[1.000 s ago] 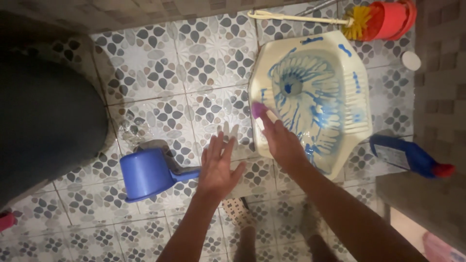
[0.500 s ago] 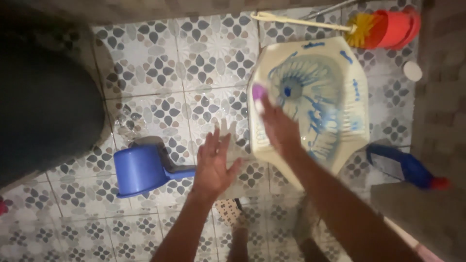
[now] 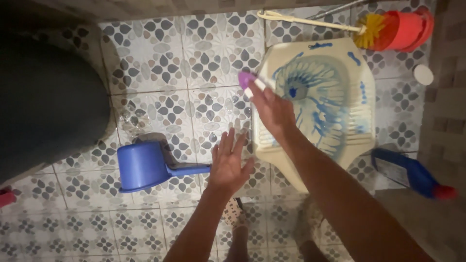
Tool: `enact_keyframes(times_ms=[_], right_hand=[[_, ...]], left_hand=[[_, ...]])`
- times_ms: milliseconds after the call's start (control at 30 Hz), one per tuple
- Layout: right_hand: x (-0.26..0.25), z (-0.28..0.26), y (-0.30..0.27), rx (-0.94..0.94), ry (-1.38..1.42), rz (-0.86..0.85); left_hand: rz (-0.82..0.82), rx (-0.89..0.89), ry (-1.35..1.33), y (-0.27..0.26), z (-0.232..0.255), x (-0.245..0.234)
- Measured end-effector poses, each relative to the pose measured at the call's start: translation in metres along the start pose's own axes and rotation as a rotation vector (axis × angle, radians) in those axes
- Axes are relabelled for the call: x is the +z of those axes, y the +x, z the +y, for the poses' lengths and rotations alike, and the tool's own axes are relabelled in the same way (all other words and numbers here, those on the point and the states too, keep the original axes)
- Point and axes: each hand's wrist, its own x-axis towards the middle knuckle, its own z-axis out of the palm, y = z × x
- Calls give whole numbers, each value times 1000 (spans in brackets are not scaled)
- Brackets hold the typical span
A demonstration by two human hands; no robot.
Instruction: Clean a squat toilet by applying liquid cleaner and scrubbing with a brush
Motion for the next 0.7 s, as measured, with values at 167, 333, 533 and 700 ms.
enact_keyframes(times_ms=[167, 333, 533, 700], right_hand=[[-43, -22, -15, 84, 145, -173], [-26, -19, -113, -281, -242, 451], [-23, -7, -103, -363, -269, 533], [-3, 9, -36, -235, 723, 89]], left_hand=[[14, -11, -66, -4, -7, 8], [86, 9, -32, -9, -8, 14], [132, 44, 4, -11, -18, 23], [88, -1, 3, -18, -13, 10]])
